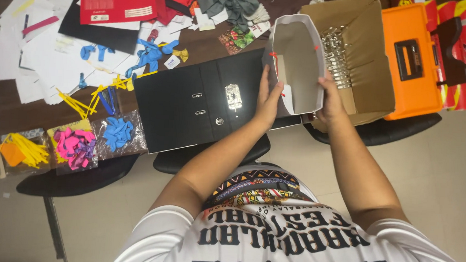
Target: The person sorts colorful plastic strips and small white cards on a cluttered table. They pick up and separate the strips by color, placing them into piles, and then handle a stack of small white cards.
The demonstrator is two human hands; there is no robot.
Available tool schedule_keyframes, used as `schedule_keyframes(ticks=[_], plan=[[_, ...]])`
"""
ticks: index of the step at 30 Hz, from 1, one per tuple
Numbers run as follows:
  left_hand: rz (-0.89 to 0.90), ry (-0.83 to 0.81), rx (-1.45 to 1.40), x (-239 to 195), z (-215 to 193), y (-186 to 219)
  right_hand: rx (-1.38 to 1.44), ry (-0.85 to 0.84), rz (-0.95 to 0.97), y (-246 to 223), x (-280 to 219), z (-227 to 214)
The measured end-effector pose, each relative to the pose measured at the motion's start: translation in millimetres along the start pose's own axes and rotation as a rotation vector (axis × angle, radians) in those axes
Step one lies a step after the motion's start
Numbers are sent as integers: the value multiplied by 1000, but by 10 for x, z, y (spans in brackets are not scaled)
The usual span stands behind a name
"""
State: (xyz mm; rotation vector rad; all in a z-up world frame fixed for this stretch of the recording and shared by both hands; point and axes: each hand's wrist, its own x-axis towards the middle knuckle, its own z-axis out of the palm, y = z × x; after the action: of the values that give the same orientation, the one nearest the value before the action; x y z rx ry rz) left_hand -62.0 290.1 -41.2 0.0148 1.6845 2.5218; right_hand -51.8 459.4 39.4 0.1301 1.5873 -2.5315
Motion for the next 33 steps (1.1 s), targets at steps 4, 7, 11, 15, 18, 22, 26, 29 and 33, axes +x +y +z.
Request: schedule_keyframes(ticks=[4, 7, 11, 15, 18, 22, 26, 29, 33], plan=[[-10, -27, -47, -91, -306, 140, -29, 72, -96, 82, 101, -340], [74, -43, 11, -244, -615, 412, -213, 222, -159, -82, 103, -327], [140, -50, 97, -454, -1111, 897, -627, 254, -563, -398, 40, 205], [256, -89, 150, -594, -1713, 1358, -664, 139, -611, -438, 12, 1042], [191, -29, 188, -668, -2184, 1574, -670, 29, -529, -90, 92, 1655], [206, -20, 186, -755, -2814, 1660, -648, -52, -444, 424, 178, 2367], [155, 20, 236, -912, -3282, 1725, -765, -147, -374, 822, 208, 2817], [142, 54, 233, -1053, -3523, 1726, -757, -199, -304, 1042, 200, 2990], [120, 118, 260, -1175, -3682, 1747, -733, -290, -240, 1170, 251, 3133]])
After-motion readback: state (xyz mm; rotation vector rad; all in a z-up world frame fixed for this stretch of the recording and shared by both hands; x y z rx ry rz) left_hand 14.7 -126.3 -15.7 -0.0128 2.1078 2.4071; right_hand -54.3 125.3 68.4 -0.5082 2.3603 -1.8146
